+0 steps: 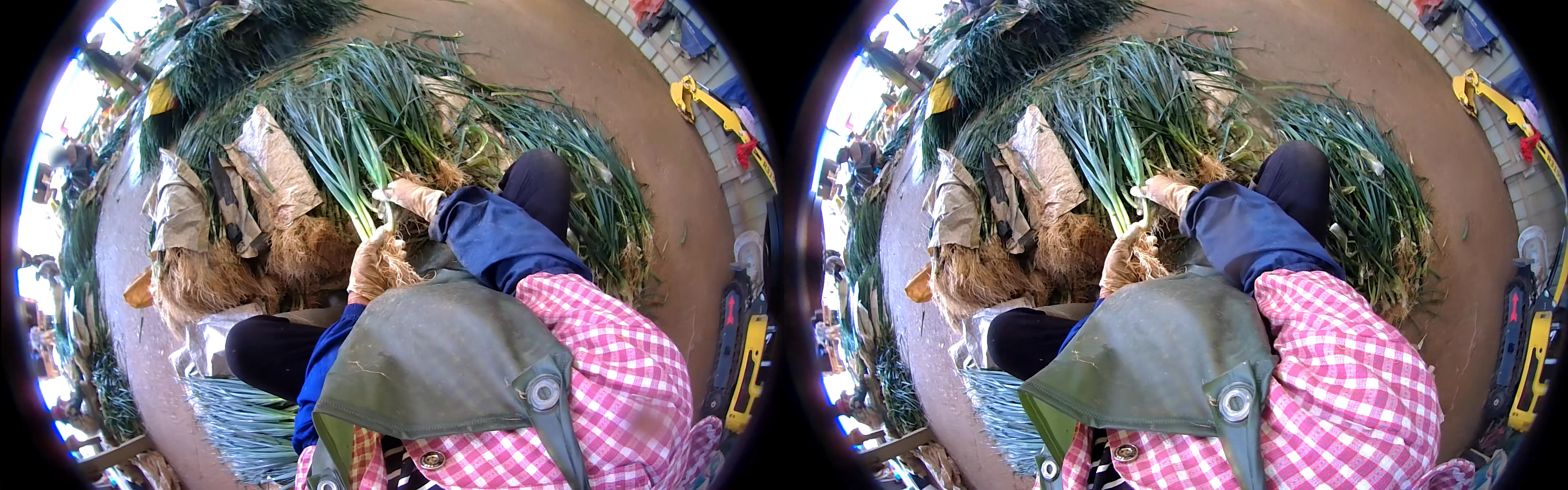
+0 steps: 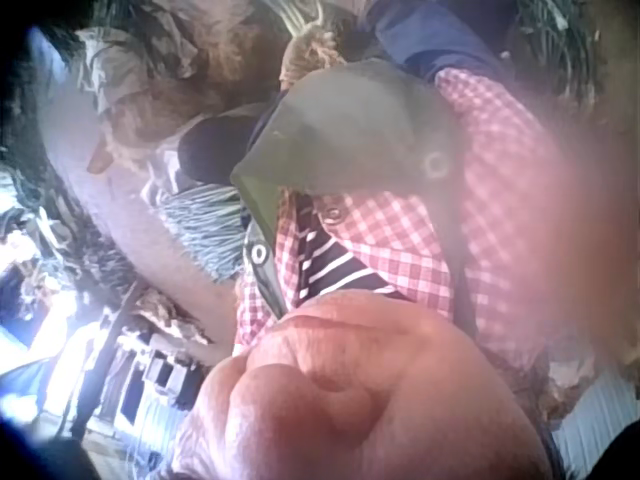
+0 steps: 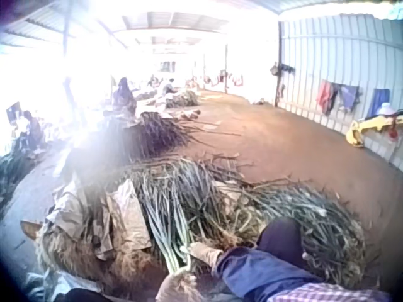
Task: The person is cleaning green onions by peeling away outer layers and debris by hand while wearing gloves.
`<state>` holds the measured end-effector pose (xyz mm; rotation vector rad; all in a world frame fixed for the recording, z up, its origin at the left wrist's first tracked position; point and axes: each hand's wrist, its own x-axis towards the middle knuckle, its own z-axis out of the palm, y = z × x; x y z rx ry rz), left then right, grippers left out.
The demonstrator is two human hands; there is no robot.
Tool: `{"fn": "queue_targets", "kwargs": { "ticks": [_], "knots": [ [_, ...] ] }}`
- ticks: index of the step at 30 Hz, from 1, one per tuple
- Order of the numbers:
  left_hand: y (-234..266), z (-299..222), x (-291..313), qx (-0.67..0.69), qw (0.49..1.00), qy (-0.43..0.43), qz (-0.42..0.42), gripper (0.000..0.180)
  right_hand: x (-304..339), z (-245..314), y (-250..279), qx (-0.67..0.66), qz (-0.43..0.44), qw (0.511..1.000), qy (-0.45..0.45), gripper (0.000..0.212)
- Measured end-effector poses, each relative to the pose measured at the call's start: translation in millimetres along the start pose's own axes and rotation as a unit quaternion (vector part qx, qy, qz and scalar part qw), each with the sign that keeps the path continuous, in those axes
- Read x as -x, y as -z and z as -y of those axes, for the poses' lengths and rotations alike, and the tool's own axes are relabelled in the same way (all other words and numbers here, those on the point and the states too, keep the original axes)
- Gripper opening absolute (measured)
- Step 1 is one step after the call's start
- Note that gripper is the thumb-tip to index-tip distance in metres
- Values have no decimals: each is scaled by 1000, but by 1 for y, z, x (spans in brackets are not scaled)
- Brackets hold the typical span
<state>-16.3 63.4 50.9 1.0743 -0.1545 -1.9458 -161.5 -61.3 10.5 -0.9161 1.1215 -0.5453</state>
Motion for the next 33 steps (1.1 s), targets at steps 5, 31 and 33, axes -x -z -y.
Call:
{"fn": "queue_targets", "kwargs": {
  "ticks": [5, 31, 33],
  "knots": [
    [2, 5, -5, -91, 993, -73, -7, 22, 3, 6, -12, 620, -158, 764, 80, 31],
    [36, 1, -18, -88, 978, -187, -11, 34, 132, 119, 37, -36, -188, 872, 451, 47],
    [26, 2, -22, -97, 976, -195, 13, 38, 153, 127, 112, -113, -279, 783, 544, 46]
  ]
}}
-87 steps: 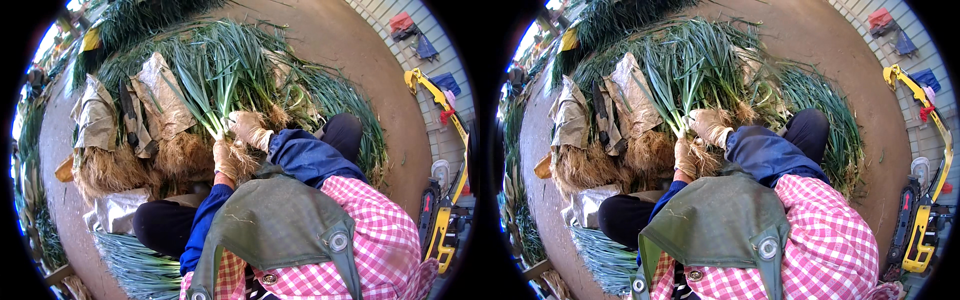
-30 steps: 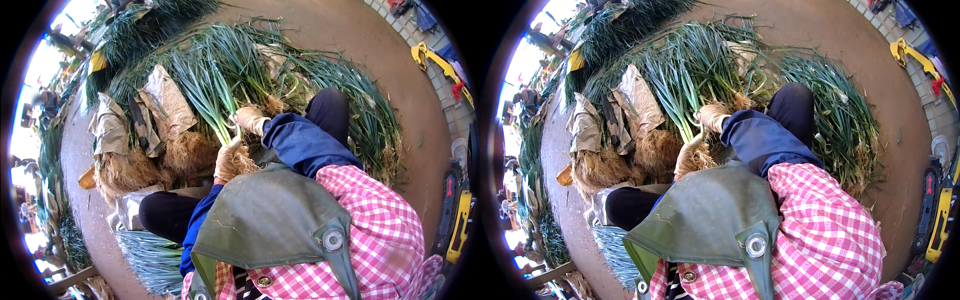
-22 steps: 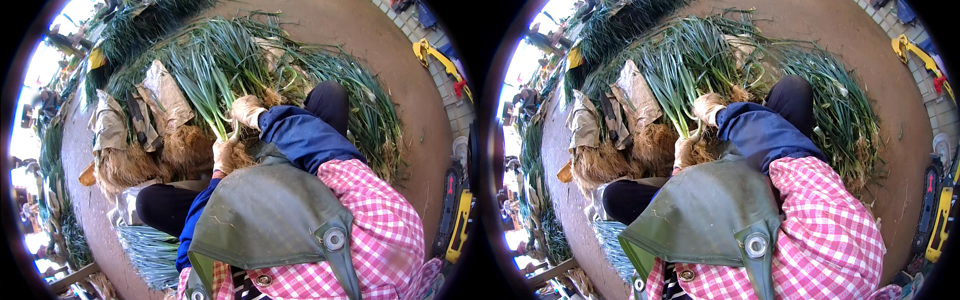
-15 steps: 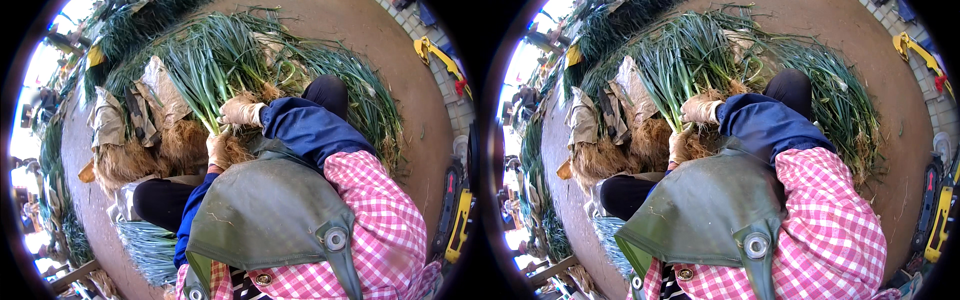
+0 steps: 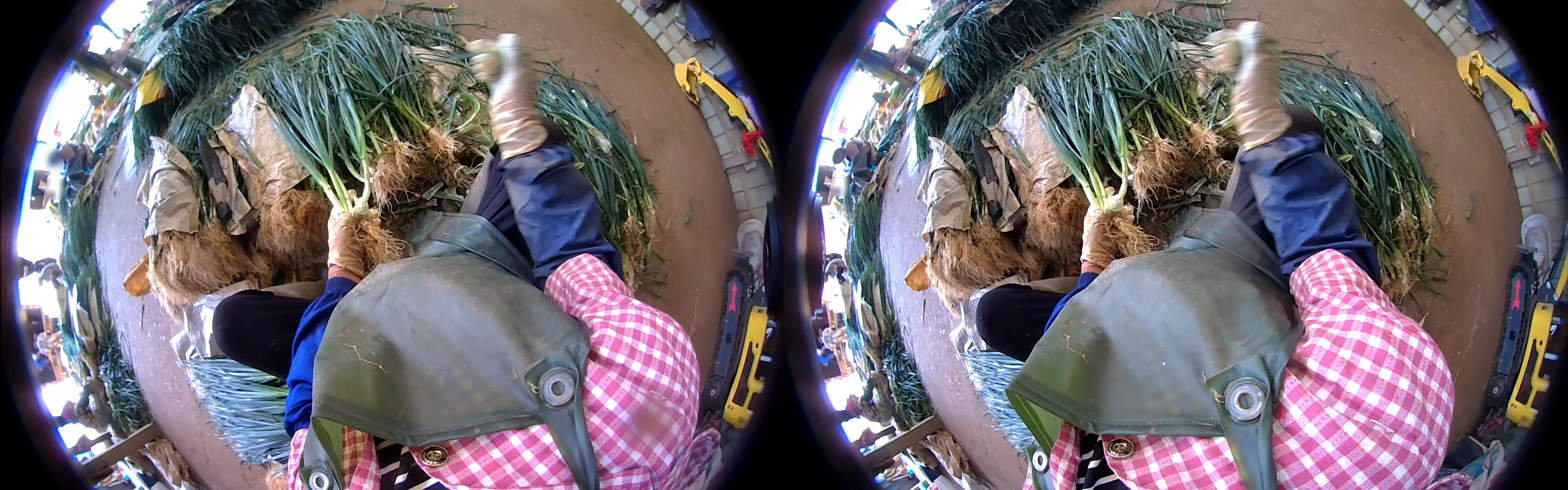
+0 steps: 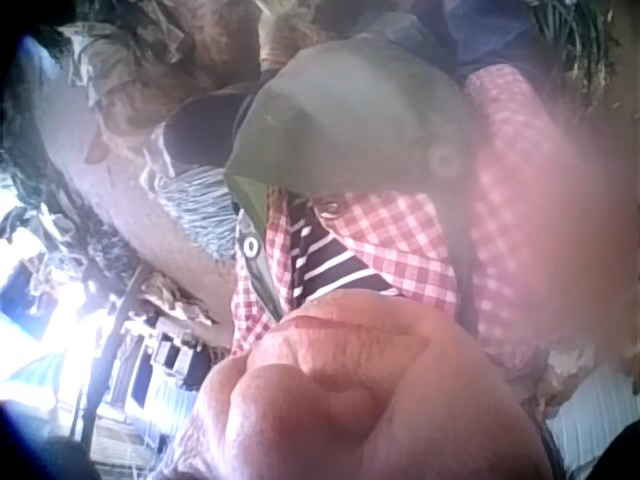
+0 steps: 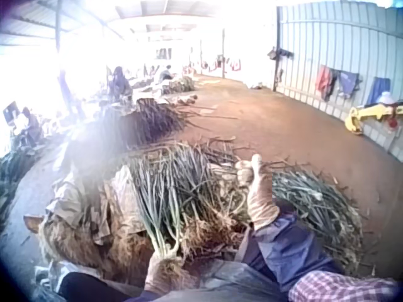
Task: The person is cleaning green onions by peeling away outer layers and debris by hand while wearing gloves.
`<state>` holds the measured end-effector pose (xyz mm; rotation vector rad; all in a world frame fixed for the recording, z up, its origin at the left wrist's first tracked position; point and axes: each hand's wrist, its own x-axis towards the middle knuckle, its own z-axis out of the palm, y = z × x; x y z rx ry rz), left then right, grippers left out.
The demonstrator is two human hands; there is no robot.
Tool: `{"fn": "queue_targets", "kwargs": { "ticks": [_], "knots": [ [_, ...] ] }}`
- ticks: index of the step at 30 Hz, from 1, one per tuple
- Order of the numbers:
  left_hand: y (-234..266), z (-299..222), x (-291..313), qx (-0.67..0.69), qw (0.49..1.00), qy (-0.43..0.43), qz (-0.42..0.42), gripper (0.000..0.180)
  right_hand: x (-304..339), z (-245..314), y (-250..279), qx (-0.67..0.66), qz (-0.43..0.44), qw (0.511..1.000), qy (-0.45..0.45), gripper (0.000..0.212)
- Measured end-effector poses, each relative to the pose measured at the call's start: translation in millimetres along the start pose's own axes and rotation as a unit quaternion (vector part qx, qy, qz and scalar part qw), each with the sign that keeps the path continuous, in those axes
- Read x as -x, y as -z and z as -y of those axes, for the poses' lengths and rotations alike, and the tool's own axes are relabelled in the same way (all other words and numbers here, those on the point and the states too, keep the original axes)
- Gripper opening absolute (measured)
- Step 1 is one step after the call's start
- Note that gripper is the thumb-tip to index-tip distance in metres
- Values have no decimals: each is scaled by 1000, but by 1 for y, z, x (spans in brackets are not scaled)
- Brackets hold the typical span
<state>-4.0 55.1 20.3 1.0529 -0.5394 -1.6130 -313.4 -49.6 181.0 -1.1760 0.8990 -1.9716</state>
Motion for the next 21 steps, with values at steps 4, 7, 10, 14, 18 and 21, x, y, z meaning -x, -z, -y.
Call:
{"fn": "queue_targets", "kwargs": {
  "ticks": [4, 7, 10, 14, 18, 21],
  "knots": [
    [11, 2, -7, -5, 999, -20, 40, 43, 9, 2, 22, -67, -130, 986, -79, 59],
    [14, -5, 4, -18, 999, -20, 27, 43, 66, -27, -39, 44, 228, 930, -286, 47],
    [-13, -4, 0, -29, 997, -16, 73, 42, 131, -101, -64, 125, 421, 837, -326, 43],
    [-17, -16, 9, -70, 994, -16, 78, 36, 164, -153, -74, 354, 487, 795, -78, 21],
    [-19, -15, 10, -102, 990, -23, 96, 33, 157, -153, -71, 71, 382, 802, -454, 14],
    [-8, -4, -1, -101, 988, -108, 50, 31, 163, -106, -83, -161, 429, 755, -469, 17]
  ]
}}
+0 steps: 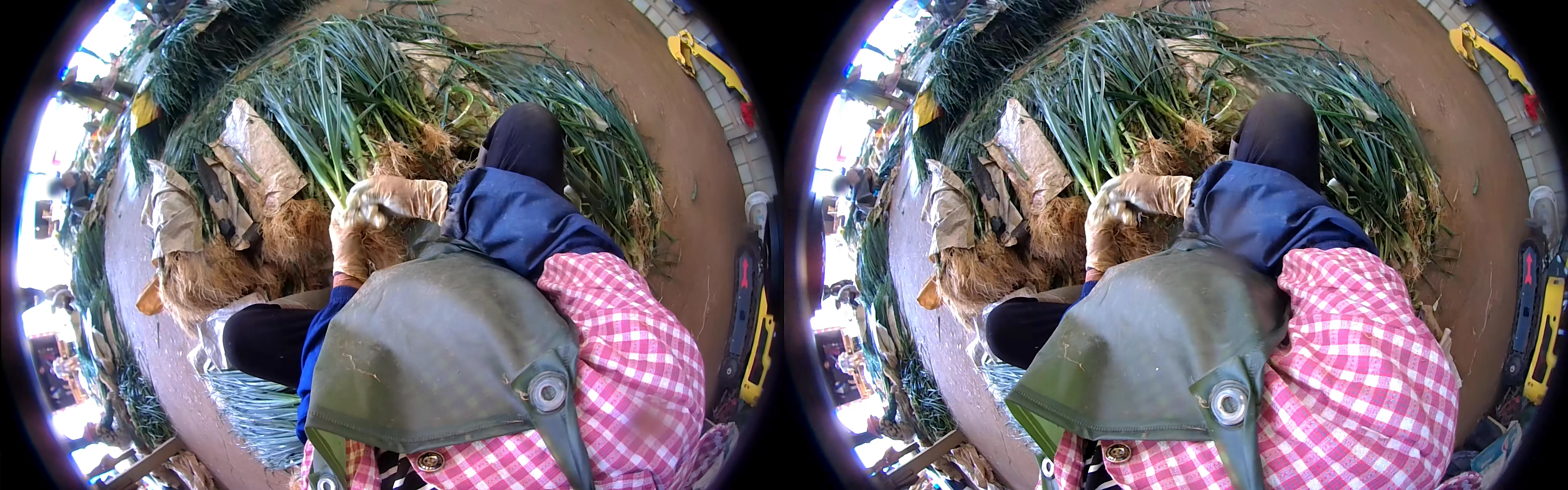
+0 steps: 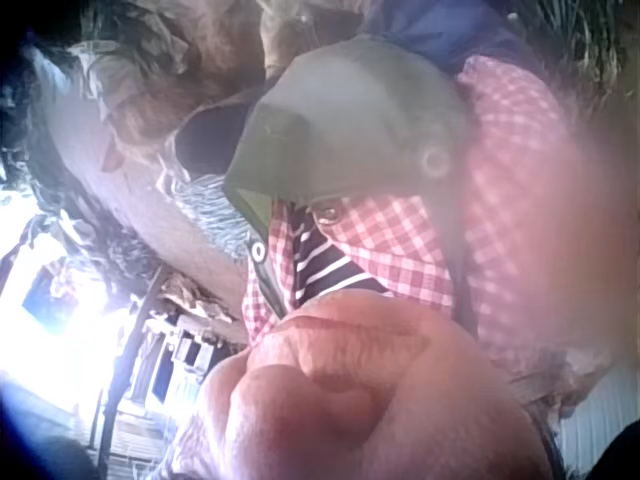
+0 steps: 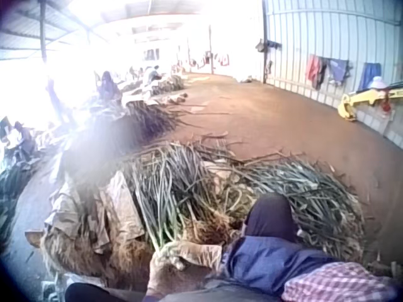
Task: The person is cleaning green onions by peeling away outer layers and debris by hand while wearing gloves.
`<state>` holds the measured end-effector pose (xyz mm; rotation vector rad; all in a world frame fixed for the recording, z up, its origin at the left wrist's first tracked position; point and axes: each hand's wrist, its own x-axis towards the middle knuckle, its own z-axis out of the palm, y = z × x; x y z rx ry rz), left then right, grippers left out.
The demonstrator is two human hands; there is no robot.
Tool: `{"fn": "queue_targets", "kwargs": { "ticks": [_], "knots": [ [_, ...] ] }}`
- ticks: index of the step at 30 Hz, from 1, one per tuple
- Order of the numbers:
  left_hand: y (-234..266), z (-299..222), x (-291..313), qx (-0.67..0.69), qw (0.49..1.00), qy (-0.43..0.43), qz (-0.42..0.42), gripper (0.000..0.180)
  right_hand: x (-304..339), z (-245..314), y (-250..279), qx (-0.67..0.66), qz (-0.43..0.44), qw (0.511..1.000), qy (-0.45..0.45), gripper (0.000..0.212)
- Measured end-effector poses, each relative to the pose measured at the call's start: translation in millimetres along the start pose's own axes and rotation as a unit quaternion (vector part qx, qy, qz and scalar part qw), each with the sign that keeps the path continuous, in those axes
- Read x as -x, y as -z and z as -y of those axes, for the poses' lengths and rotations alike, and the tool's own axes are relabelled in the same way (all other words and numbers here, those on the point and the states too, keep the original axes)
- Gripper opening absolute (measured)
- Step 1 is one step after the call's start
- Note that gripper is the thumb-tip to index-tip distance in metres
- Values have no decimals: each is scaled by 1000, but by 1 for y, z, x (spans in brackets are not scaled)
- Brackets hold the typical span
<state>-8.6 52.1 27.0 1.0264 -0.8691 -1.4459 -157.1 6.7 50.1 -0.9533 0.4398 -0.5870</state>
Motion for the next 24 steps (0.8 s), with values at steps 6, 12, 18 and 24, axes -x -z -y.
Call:
{"fn": "queue_targets", "kwargs": {
  "ticks": [6, 12, 18, 24],
  "knots": [
    [13, 15, -10, 66, 992, 105, -37, 37, 19, 30, 15, 470, 124, 825, -288, 29],
    [20, 5, -2, 21, 995, 95, -21, 33, -16, 22, 17, 398, -101, 854, -319, 49],
    [3, -9, -1, -24, 994, 106, -23, 33, -24, -5, 31, 363, -92, 912, -170, 31],
    [14, 11, -6, 39, 992, 117, -25, 35, -19, -9, 2, 250, 82, 964, 23, 12]
  ]
}}
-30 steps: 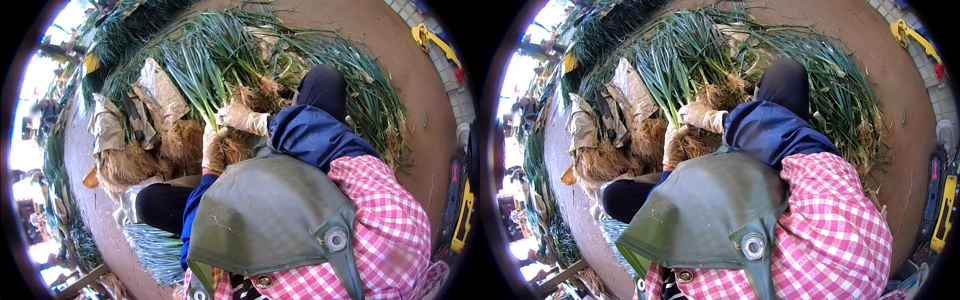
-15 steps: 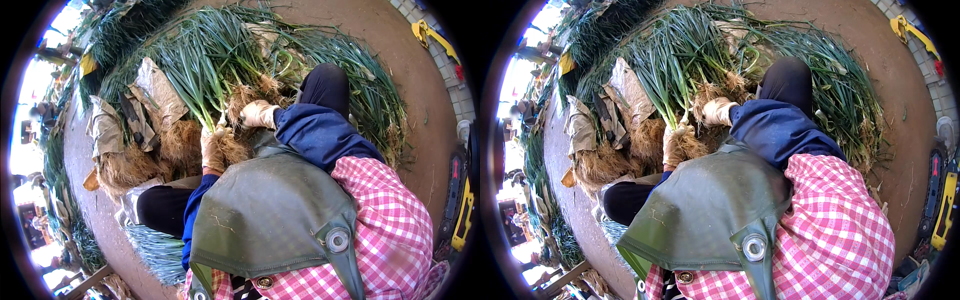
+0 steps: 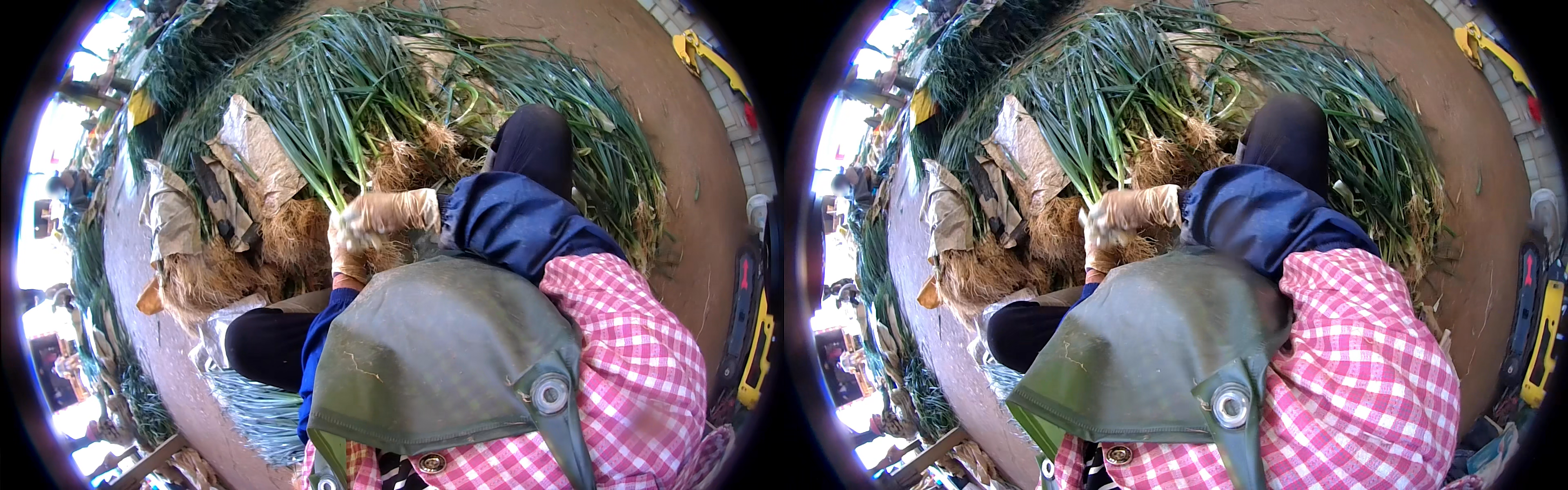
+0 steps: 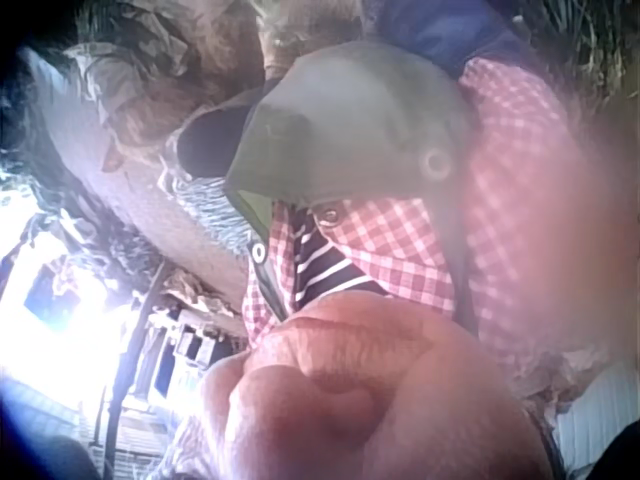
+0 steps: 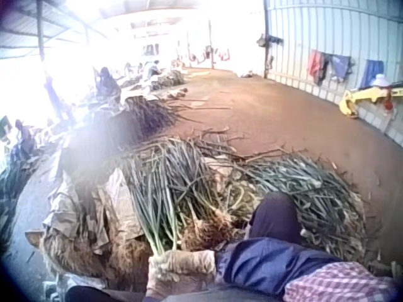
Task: The person is cleaning green onions by peeling away outer layers and debris by hand while wearing gloves.
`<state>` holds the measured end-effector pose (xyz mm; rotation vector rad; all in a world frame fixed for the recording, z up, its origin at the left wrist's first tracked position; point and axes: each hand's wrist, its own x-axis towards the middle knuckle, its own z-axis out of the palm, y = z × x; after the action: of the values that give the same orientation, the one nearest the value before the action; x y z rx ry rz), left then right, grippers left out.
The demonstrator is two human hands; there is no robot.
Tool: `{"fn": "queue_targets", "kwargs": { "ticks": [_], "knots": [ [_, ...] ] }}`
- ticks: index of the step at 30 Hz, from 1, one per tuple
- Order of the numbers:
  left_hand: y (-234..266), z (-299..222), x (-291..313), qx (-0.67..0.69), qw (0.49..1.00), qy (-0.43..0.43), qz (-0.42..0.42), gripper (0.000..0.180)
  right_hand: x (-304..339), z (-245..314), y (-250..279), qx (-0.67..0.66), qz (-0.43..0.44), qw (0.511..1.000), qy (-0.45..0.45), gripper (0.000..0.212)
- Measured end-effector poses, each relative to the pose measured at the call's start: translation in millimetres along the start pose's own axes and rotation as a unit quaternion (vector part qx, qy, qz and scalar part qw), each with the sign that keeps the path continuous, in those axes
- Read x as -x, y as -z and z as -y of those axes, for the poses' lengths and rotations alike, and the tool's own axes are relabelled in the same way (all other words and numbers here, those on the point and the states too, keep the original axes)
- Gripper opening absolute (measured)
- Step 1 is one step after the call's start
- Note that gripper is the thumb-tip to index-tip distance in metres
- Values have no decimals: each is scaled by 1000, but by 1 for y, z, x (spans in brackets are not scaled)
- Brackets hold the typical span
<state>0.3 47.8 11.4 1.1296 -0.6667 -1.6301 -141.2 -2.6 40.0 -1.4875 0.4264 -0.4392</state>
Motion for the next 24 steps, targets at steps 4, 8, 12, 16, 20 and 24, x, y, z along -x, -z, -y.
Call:
{"fn": "queue_targets", "kwargs": {
  "ticks": [4, 8, 12, 16, 20, 24],
  "knots": [
    [15, -3, -2, 31, 999, 21, -14, 35, 19, 24, -13, 4, 204, 930, -307, 14],
    [-1, -13, 6, 54, 997, 23, -41, 32, 16, -8, 36, 519, 59, 793, -314, 25],
    [-18, -24, 15, 133, 982, 131, -14, 29, 1, -53, 63, -327, -191, 899, -222, 28],
    [-14, -16, 13, 138, 979, 151, -5, 27, -8, -53, 65, -360, -209, 901, -120, 27],
    [-25, -21, 14, 108, 987, 119, -14, 27, -15, -49, 55, -340, -250, 904, -62, 22],
    [-12, -8, -1, 115, 986, 116, -25, 26, -17, -44, 46, -342, -265, 901, -35, 17]
  ]
}}
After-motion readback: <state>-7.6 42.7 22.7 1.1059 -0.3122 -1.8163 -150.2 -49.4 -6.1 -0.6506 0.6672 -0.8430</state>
